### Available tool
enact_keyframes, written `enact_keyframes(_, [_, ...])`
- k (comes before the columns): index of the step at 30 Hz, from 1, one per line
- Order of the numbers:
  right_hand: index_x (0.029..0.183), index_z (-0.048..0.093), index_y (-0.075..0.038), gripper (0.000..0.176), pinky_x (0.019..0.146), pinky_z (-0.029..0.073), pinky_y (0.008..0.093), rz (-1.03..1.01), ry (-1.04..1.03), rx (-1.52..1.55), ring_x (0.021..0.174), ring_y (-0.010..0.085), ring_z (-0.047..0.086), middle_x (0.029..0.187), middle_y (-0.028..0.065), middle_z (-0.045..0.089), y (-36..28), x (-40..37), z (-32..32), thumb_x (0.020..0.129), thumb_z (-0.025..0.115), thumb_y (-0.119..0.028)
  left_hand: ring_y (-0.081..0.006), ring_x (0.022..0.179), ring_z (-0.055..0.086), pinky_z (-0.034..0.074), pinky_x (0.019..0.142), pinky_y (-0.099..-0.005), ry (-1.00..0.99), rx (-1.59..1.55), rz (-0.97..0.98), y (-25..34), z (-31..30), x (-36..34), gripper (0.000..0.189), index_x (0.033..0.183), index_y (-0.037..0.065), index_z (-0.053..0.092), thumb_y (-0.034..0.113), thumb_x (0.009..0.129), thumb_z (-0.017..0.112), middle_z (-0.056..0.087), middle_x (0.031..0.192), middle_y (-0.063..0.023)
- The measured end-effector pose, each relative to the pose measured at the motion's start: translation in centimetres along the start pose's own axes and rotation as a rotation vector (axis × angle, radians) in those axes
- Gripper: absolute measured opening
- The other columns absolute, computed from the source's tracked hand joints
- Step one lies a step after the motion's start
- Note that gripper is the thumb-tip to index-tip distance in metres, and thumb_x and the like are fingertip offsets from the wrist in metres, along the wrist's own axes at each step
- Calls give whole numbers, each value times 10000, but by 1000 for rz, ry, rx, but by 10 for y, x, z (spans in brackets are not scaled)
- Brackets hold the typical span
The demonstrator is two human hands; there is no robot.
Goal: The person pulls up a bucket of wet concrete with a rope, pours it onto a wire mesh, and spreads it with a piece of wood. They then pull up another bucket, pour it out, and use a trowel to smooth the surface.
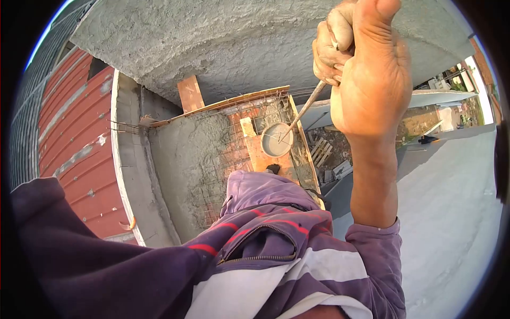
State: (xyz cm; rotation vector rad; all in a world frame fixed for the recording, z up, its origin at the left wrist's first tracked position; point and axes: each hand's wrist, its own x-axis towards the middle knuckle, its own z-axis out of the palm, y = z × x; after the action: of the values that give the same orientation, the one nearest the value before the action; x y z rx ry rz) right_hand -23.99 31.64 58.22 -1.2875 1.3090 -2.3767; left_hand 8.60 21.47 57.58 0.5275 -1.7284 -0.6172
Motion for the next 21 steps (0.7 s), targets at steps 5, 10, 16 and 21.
enact_keyframes(5, [704,440,-132,533,463,243,255,109,-202,83,519,34,315,596,-74,370,75,1,23,1124,331,-442,-281,662,546,452,616,-442,140,137,-95,-4,-37,-43,471,866,-26,592,414,1013,512,552,692,-152])
enact_keyframes(10, [725,452,-98,548,484,272,269,119,-261,114,558,44,324,628,-73,379,133,4,72,1122,326,-455,-285,683,560,462,626,-441,223,214,-148,1,-45,-67,450,886,-30,599,398,1004,523,567,714,-157])
enact_keyframes(16, [729,444,-103,570,499,300,296,241,-413,53,582,62,353,626,-66,380,195,-11,114,1102,338,-521,-289,709,577,475,638,-440,305,300,-180,7,-55,-77,427,910,-35,607,378,993,537,584,740,-162])
enact_keyframes(21, [737,487,-116,573,500,358,280,285,-511,156,555,80,418,602,-47,433,227,-16,154,1089,356,-549,-293,730,590,486,648,-439,343,359,-202,4,-62,-72,409,930,-39,613,362,984,549,599,761,-166])
